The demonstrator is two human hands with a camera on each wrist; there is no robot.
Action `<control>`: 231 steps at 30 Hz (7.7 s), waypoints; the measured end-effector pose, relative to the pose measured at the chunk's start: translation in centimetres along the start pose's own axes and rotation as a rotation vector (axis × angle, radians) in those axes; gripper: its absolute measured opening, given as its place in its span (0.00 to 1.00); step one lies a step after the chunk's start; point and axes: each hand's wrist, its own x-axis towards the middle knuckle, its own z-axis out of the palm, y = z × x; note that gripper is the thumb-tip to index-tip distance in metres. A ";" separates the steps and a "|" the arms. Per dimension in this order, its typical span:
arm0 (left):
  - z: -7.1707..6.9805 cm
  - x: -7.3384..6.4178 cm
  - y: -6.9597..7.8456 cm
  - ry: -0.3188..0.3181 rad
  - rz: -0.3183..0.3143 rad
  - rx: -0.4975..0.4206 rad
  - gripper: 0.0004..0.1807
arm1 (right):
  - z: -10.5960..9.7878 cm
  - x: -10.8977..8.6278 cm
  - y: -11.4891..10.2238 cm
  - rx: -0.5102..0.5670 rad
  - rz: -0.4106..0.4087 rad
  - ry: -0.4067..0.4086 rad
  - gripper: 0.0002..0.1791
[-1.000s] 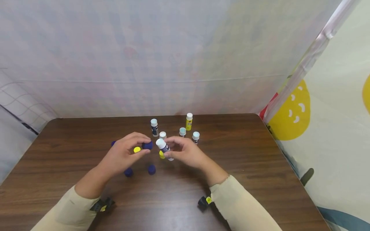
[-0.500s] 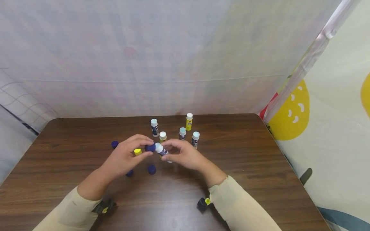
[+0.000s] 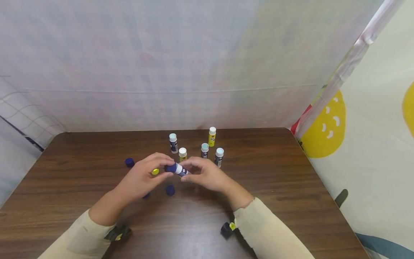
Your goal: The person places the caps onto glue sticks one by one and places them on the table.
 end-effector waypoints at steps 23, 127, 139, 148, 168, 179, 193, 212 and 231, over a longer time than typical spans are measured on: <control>0.2 -0.1 -0.1 -0.044 -0.038 0.006 0.17 | -0.8 0.1 0.2 -0.066 -0.123 -0.019 0.19; -0.3 -0.8 -0.3 0.035 -0.101 -0.025 0.21 | -1.7 0.0 -2.2 -0.156 -0.145 0.104 0.18; -0.6 -1.2 -0.5 0.029 -0.131 0.036 0.22 | -2.8 -0.2 -2.8 -0.053 -0.054 0.252 0.17; -0.8 -1.6 -0.9 0.033 -0.124 0.035 0.22 | -3.7 0.1 -2.7 0.051 -0.040 0.346 0.15; -1.1 -2.4 -1.9 0.019 -0.145 0.047 0.22 | -6.7 1.2 -0.9 0.401 0.052 0.644 0.16; -1.1 -2.5 -2.2 0.007 -0.157 0.034 0.22 | -8.3 2.0 2.3 0.415 0.045 0.780 0.13; -1.0 -2.5 -2.5 -0.015 -0.185 0.054 0.22 | -9.9 1.9 5.5 0.421 0.106 0.889 0.11; -1.0 -2.6 -2.9 -0.066 -0.204 0.128 0.22 | -10.4 1.6 8.5 0.406 0.202 0.960 0.10; -1.5 -2.8 -3.7 -0.253 -0.329 0.132 0.24 | -10.5 1.6 10.0 0.386 0.234 0.950 0.11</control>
